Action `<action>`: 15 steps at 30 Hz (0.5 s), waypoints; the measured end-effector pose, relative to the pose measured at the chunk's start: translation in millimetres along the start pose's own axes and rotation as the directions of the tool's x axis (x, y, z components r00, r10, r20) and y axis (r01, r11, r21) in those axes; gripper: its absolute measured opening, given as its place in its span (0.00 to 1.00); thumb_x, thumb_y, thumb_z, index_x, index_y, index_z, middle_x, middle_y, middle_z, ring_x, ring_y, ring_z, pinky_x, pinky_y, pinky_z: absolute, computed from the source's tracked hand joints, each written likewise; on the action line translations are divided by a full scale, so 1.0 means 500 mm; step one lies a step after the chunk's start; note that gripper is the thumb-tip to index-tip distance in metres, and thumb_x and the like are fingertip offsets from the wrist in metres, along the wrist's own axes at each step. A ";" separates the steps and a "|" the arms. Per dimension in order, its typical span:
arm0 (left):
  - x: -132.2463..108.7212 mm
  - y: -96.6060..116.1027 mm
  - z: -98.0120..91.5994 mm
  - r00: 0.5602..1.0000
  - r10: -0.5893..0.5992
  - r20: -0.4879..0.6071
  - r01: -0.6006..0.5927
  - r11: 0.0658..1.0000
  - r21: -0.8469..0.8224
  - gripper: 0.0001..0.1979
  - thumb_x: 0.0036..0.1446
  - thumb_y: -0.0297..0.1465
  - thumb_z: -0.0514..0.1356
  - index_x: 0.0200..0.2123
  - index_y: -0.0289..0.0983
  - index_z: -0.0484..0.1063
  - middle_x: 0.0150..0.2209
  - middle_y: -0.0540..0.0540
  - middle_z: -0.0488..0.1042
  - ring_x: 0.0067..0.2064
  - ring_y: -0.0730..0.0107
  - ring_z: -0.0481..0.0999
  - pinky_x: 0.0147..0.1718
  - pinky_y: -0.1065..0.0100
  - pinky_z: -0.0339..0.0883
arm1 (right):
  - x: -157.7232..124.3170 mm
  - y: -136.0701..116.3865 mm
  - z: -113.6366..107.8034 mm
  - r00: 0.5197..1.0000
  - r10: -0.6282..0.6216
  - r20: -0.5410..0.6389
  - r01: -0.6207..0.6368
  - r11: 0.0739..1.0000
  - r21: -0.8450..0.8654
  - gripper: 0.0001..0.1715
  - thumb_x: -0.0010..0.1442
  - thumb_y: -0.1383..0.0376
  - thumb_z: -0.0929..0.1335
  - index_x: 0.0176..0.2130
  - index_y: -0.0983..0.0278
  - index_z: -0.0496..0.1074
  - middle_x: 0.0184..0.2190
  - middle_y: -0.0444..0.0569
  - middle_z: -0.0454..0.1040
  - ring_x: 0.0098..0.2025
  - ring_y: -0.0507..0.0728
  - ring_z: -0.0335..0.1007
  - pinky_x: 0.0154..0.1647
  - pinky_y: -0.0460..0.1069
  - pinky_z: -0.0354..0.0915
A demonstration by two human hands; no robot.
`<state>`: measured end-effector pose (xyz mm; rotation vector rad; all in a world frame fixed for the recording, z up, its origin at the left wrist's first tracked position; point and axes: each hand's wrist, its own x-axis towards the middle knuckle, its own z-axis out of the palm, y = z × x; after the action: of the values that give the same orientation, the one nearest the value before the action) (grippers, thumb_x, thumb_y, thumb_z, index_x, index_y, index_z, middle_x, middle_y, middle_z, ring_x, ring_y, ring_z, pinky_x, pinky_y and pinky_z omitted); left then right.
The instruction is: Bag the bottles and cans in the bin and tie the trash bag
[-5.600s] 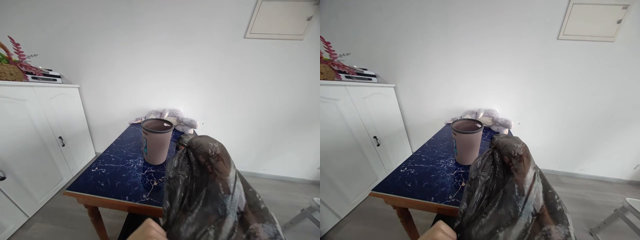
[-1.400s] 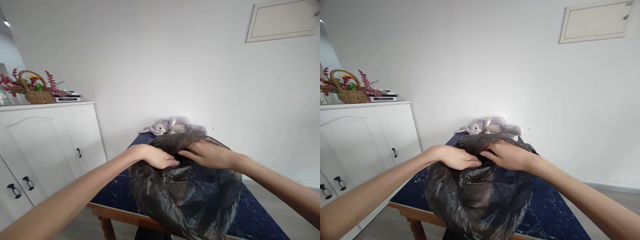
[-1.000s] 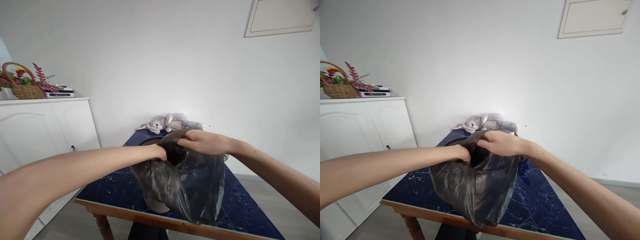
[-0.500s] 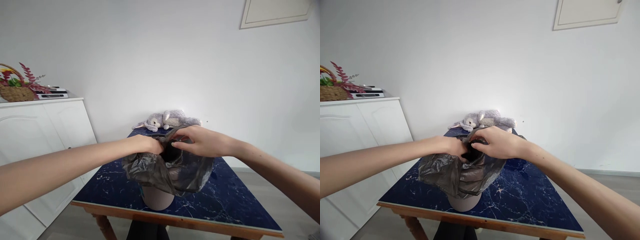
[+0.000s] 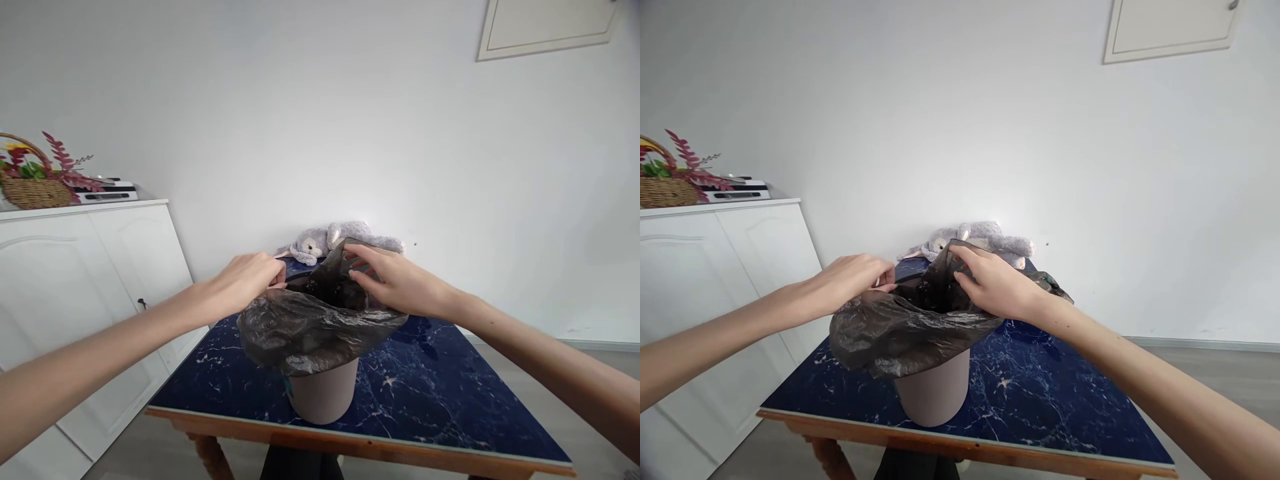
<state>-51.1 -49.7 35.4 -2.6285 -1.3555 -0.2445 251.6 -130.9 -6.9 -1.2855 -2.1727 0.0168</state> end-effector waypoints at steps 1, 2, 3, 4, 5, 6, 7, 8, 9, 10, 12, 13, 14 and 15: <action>-0.009 -0.001 -0.001 1.000 0.006 -0.014 -0.006 1.000 0.020 0.15 0.65 0.46 0.59 0.33 0.43 0.75 0.30 0.43 0.80 0.32 0.54 0.79 0.33 0.60 0.64 | -0.001 0.003 0.005 1.000 -0.011 -0.004 0.011 1.000 -0.011 0.34 0.75 0.55 0.60 0.74 0.60 0.60 0.69 0.58 0.71 0.66 0.70 0.73 0.67 0.67 0.70; -0.019 -0.001 -0.003 0.999 0.011 -0.031 -0.009 0.999 0.041 0.16 0.68 0.46 0.55 0.35 0.43 0.74 0.32 0.43 0.81 0.32 0.54 0.80 0.33 0.61 0.64 | -0.002 0.004 0.009 1.000 -0.019 -0.008 0.019 1.000 -0.022 0.35 0.75 0.55 0.60 0.75 0.60 0.58 0.70 0.58 0.70 0.68 0.70 0.71 0.68 0.67 0.69; -0.029 -0.002 -0.006 0.998 -0.001 -0.066 0.004 0.999 0.052 0.16 0.70 0.45 0.52 0.38 0.43 0.73 0.33 0.43 0.82 0.33 0.54 0.80 0.34 0.61 0.65 | -0.002 0.006 0.014 1.000 -0.020 -0.007 0.019 0.999 -0.030 0.36 0.75 0.53 0.60 0.76 0.59 0.57 0.71 0.58 0.68 0.70 0.70 0.69 0.70 0.68 0.67; -0.038 -0.004 -0.008 0.995 -0.023 -0.097 0.029 0.998 0.062 0.17 0.72 0.44 0.50 0.40 0.43 0.72 0.35 0.43 0.82 0.34 0.54 0.80 0.34 0.61 0.65 | -0.003 0.006 0.019 1.000 -0.010 0.000 0.010 0.999 -0.032 0.37 0.76 0.51 0.60 0.76 0.59 0.57 0.72 0.58 0.67 0.71 0.71 0.66 0.71 0.68 0.66; -0.046 -0.008 -0.010 0.991 -0.054 -0.120 0.064 0.995 0.076 0.16 0.72 0.43 0.48 0.42 0.42 0.71 0.36 0.43 0.83 0.34 0.54 0.81 0.34 0.62 0.66 | -0.004 0.007 0.024 1.000 0.009 0.008 -0.009 1.000 -0.026 0.38 0.76 0.48 0.60 0.76 0.60 0.57 0.73 0.59 0.65 0.73 0.72 0.64 0.72 0.68 0.64; -0.053 -0.015 -0.010 0.986 -0.093 -0.137 0.106 0.990 0.095 0.16 0.73 0.43 0.47 0.45 0.42 0.70 0.37 0.43 0.83 0.35 0.54 0.81 0.33 0.63 0.65 | -0.004 0.007 0.029 0.999 0.032 0.016 -0.032 0.999 -0.010 0.40 0.75 0.45 0.60 0.76 0.62 0.57 0.74 0.60 0.63 0.74 0.72 0.62 0.74 0.67 0.62; -0.057 -0.024 -0.008 0.980 -0.134 -0.147 0.151 0.982 0.116 0.15 0.73 0.42 0.47 0.47 0.42 0.69 0.38 0.43 0.83 0.35 0.54 0.81 0.32 0.63 0.64 | -0.004 0.008 0.034 0.998 0.055 0.024 -0.055 0.998 0.012 0.43 0.75 0.42 0.59 0.76 0.63 0.58 0.75 0.60 0.61 0.75 0.73 0.59 0.75 0.67 0.60; -0.059 -0.035 -0.004 0.974 -0.171 -0.151 0.192 0.972 0.133 0.15 0.72 0.42 0.47 0.49 0.41 0.68 0.38 0.44 0.83 0.35 0.53 0.81 0.31 0.63 0.63 | -0.003 0.010 0.039 0.997 0.073 0.032 -0.074 0.996 0.041 0.44 0.75 0.40 0.59 0.76 0.63 0.58 0.76 0.60 0.59 0.77 0.72 0.57 0.77 0.67 0.57; -0.059 -0.049 0.003 0.968 -0.201 -0.149 0.222 0.965 0.141 0.16 0.72 0.41 0.46 0.51 0.41 0.67 0.38 0.44 0.83 0.35 0.53 0.81 0.30 0.63 0.61 | -0.002 0.012 0.045 0.995 0.088 0.037 -0.090 0.993 0.077 0.45 0.75 0.39 0.58 0.76 0.63 0.58 0.77 0.60 0.58 0.78 0.72 0.54 0.78 0.67 0.54; -0.057 -0.064 0.013 0.964 -0.224 -0.142 0.243 0.961 0.134 0.17 0.72 0.42 0.46 0.53 0.41 0.66 0.37 0.45 0.83 0.35 0.53 0.81 0.30 0.63 0.60 | 0.001 0.016 0.050 0.993 0.106 0.047 -0.111 0.986 0.127 0.46 0.75 0.38 0.57 0.76 0.62 0.58 0.77 0.59 0.57 0.79 0.71 0.52 0.79 0.67 0.51; -0.048 -0.094 0.040 0.958 -0.263 -0.111 0.270 0.961 0.055 0.19 0.72 0.42 0.46 0.57 0.41 0.64 0.38 0.45 0.83 0.36 0.52 0.81 0.30 0.63 0.60 | 0.007 0.027 0.059 0.984 0.158 0.079 -0.173 0.955 0.240 0.47 0.74 0.36 0.57 0.77 0.60 0.56 0.79 0.56 0.55 0.80 0.70 0.46 0.81 0.67 0.43; -0.043 -0.107 0.057 0.956 -0.279 -0.087 0.280 0.960 0.000 0.19 0.71 0.42 0.47 0.58 0.41 0.64 0.38 0.44 0.84 0.37 0.51 0.81 0.31 0.63 0.61 | 0.011 0.035 0.064 0.977 0.189 0.099 -0.210 0.934 0.289 0.49 0.73 0.35 0.57 0.78 0.59 0.55 0.79 0.55 0.53 0.81 0.69 0.45 0.81 0.67 0.41; -0.037 -0.118 0.075 0.955 -0.291 -0.056 0.288 0.956 -0.055 0.20 0.70 0.42 0.48 0.58 0.40 0.64 0.39 0.44 0.84 0.38 0.51 0.82 0.32 0.62 0.63 | 0.015 0.045 0.069 0.968 0.219 0.120 -0.247 0.911 0.329 0.50 0.73 0.34 0.56 0.78 0.58 0.53 0.80 0.53 0.52 0.81 0.69 0.44 0.81 0.67 0.42; -0.032 -0.127 0.094 0.955 -0.296 -0.020 0.293 0.950 -0.107 0.19 0.69 0.42 0.50 0.57 0.40 0.65 0.38 0.44 0.84 0.39 0.52 0.82 0.32 0.62 0.65 | 0.018 0.056 0.074 0.958 0.248 0.145 -0.284 0.890 0.357 0.50 0.73 0.33 0.55 0.79 0.57 0.52 0.80 0.53 0.52 0.80 0.69 0.47 0.80 0.67 0.46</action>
<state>-108.7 -15.2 -8.8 -2.4759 -1.7658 -0.4090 251.9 -98.2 -41.2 -1.3621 -1.9272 0.5894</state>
